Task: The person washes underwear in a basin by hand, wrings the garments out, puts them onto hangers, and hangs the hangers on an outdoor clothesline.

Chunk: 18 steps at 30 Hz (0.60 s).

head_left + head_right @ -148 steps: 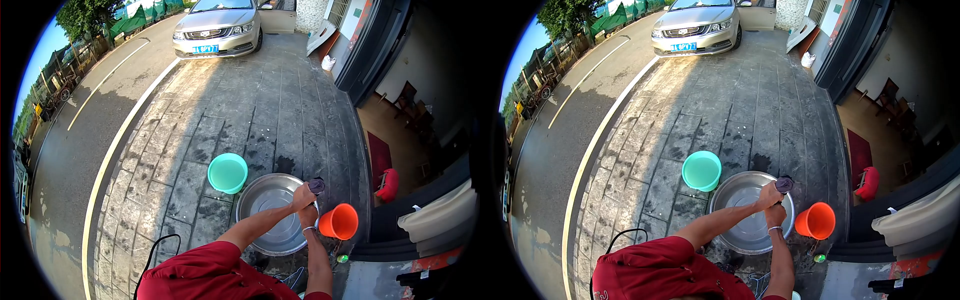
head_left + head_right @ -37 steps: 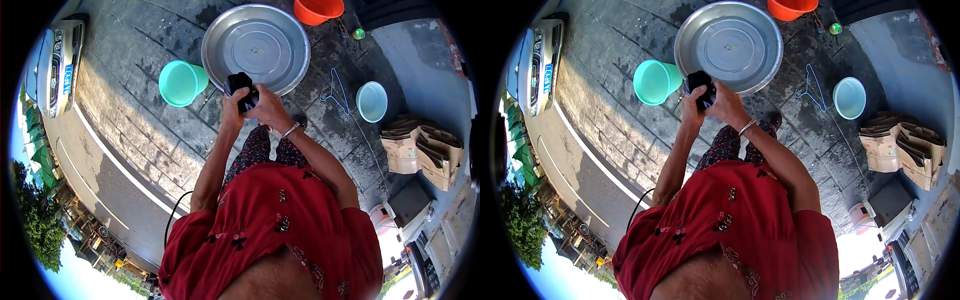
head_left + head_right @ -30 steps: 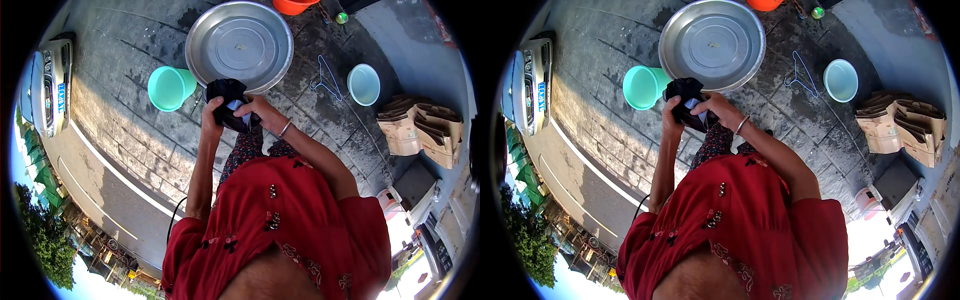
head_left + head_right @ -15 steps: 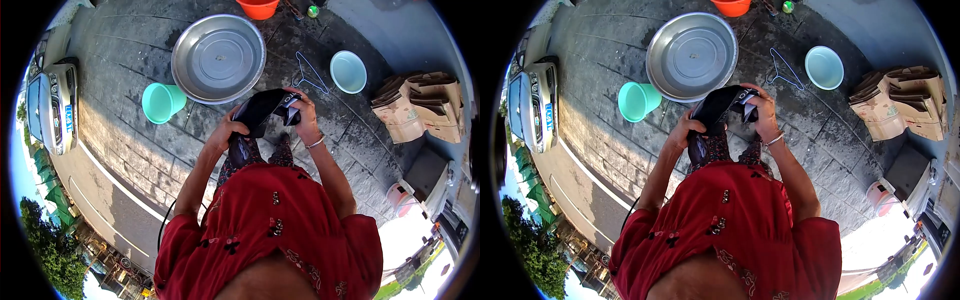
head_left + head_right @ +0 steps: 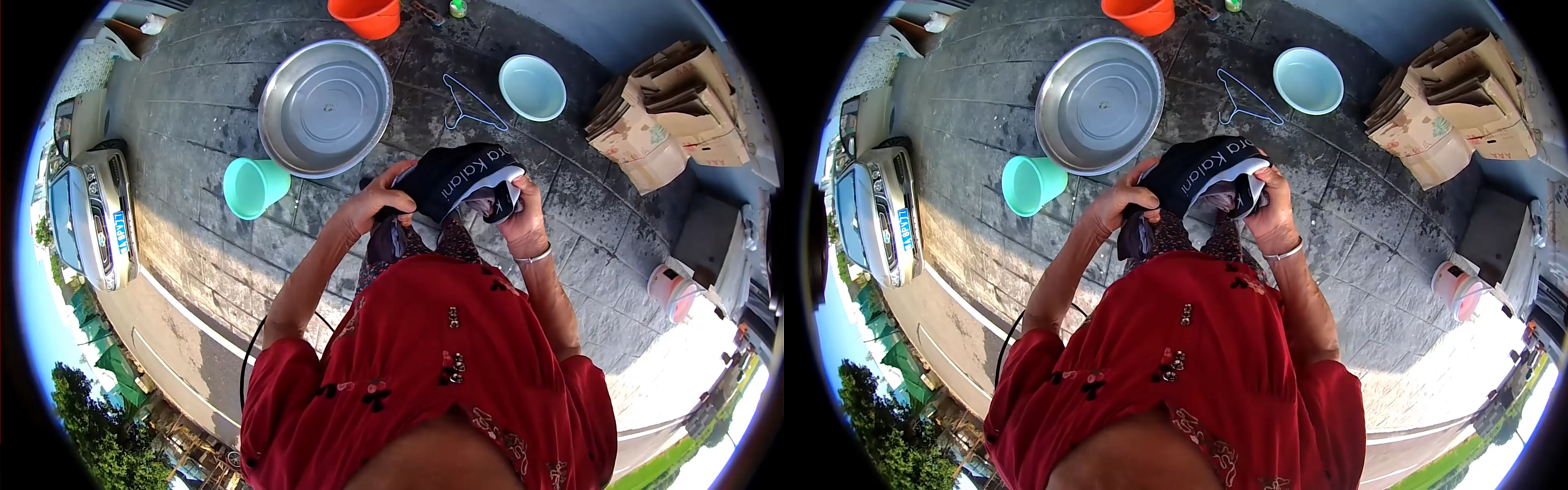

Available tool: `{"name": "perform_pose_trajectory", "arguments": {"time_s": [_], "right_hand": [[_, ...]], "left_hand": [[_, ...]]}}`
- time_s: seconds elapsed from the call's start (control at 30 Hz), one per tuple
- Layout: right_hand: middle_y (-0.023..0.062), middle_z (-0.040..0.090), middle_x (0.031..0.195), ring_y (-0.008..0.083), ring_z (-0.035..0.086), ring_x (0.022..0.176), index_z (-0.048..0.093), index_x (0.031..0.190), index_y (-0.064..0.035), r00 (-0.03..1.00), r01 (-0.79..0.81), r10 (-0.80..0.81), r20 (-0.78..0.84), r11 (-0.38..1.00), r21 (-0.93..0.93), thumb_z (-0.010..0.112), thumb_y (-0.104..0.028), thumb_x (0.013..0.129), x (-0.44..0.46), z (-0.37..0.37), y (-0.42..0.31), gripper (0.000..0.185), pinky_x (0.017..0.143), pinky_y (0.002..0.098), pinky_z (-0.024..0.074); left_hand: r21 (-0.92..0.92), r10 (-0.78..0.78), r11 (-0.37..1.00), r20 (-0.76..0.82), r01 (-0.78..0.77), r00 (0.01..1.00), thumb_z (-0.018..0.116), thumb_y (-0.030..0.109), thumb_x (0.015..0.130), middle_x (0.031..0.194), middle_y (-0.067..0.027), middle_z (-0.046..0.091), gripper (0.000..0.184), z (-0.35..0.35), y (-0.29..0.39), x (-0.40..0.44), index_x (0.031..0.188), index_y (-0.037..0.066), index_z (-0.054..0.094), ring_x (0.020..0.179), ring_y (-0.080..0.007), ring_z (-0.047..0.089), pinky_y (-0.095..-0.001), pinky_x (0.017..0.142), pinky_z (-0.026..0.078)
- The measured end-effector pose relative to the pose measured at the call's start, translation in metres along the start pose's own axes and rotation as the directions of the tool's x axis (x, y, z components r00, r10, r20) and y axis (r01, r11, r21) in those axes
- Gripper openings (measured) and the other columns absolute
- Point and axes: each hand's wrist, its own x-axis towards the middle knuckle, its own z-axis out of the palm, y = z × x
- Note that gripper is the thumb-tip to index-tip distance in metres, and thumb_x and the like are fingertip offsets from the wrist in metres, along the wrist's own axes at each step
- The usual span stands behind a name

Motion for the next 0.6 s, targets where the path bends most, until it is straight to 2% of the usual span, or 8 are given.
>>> {"name": "perform_pose_trajectory", "arguments": {"time_s": [0.03,0.1,0.17,0.23,0.33,0.43,0.57,0.6], "right_hand": [[0.0134,0.063,0.103,0.0291,0.061,0.095,0.055,0.112,-0.0015,0.999,0.041,-0.041,0.012,0.999,-0.032,0.057,-0.015,0.079,0.001,-0.011,-0.005,0.035,0.088,0.0417,0.0508],[0.0118,0.063,0.103,0.0252,0.062,0.093,0.053,0.115,0.0,0.981,0.191,-0.179,0.073,0.951,-0.245,0.055,-0.013,0.079,0.008,-0.039,-0.02,0.038,0.086,0.0373,0.0514],[0.0085,0.064,0.101,0.0169,0.062,0.089,0.054,0.116,0.002,0.974,0.226,-0.213,0.082,0.838,-0.496,0.053,-0.009,0.077,-0.001,-0.046,-0.035,0.041,0.083,0.0275,0.0496],[0.0079,0.066,0.095,0.0153,0.062,0.084,0.058,0.11,0.0039,0.981,0.192,-0.181,0.072,0.839,-0.509,0.049,-0.002,0.075,-0.006,-0.064,-0.035,0.037,0.077,0.0249,0.0493],[0.0086,0.067,0.097,0.0164,0.063,0.084,0.061,0.107,0.0026,0.995,0.082,-0.046,0.093,0.898,-0.432,0.061,0.002,0.07,-0.016,-0.078,-0.022,0.037,0.079,0.0258,0.0498],[0.0102,0.067,0.097,0.0198,0.063,0.087,0.061,0.107,0.0028,0.976,-0.043,0.09,0.199,0.973,-0.226,0.068,-0.001,0.072,-0.034,-0.049,-0.014,0.036,0.083,0.0274,0.0496],[0.0114,0.066,0.101,0.0202,0.062,0.092,0.063,0.101,0.0037,0.97,0.175,-0.127,0.205,0.956,-0.236,0.064,0.003,0.073,-0.037,-0.022,-0.015,0.029,0.084,0.0273,0.0488],[0.0117,0.065,0.103,0.0196,0.061,0.094,0.064,0.098,0.0041,0.94,0.339,-0.318,0.121,0.858,-0.386,0.062,0.005,0.072,-0.035,-0.021,-0.021,0.027,0.084,0.027,0.0483]], "left_hand": [[0.058,-0.013,0.998,0.024,0.011,1.0,0.06,-0.003,0.068,0.059,-0.0065,0.052,0.083,0.008,-0.001,-0.002,0.141,0.004,0.022,0.052,-0.0137,0.049,-0.0306,0.056,0.043],[0.119,0.003,0.993,0.065,-0.011,0.998,0.062,0.0,0.066,0.066,-0.0078,0.054,0.081,0.021,-0.002,-0.001,0.139,0.001,0.027,0.05,-0.0128,0.048,-0.0291,0.053,0.042],[0.072,-0.055,0.997,0.198,0.042,0.979,0.062,0.003,0.063,0.073,-0.0088,0.056,0.074,0.034,0.001,-0.001,0.133,-0.002,0.038,0.051,-0.0116,0.047,-0.0264,0.05,0.04],[0.046,-0.035,0.999,0.161,0.028,0.986,0.063,0.006,0.058,0.079,-0.0093,0.057,0.072,0.051,0.006,-0.009,0.126,-0.005,0.045,0.05,-0.0098,0.047,-0.0235,0.046,0.039],[0.001,0.16,0.987,-0.052,-0.16,0.986,0.063,0.01,0.052,0.09,-0.0123,0.061,0.072,0.074,0.029,-0.022,0.12,-0.008,0.048,0.058,-0.0112,0.056,-0.0222,0.053,0.048],[-0.165,0.311,0.935,-0.048,-0.315,0.949,0.06,0.007,0.049,0.101,-0.0166,0.063,0.073,0.086,0.049,-0.029,0.118,-0.01,0.048,0.078,-0.019,0.065,-0.0252,0.071,0.055],[-0.21,0.389,0.898,-0.032,-0.386,0.921,0.059,0.005,0.048,0.101,-0.0175,0.064,0.073,0.093,0.055,-0.028,0.118,-0.01,0.048,0.082,-0.0231,0.066,-0.0282,0.077,0.055],[-0.168,0.387,0.903,-0.088,-0.397,0.918,0.059,0.005,0.048,0.1,-0.0174,0.064,0.072,0.089,0.056,-0.024,0.118,-0.01,0.047,0.08,-0.0231,0.066,-0.028,0.075,0.056]]}}
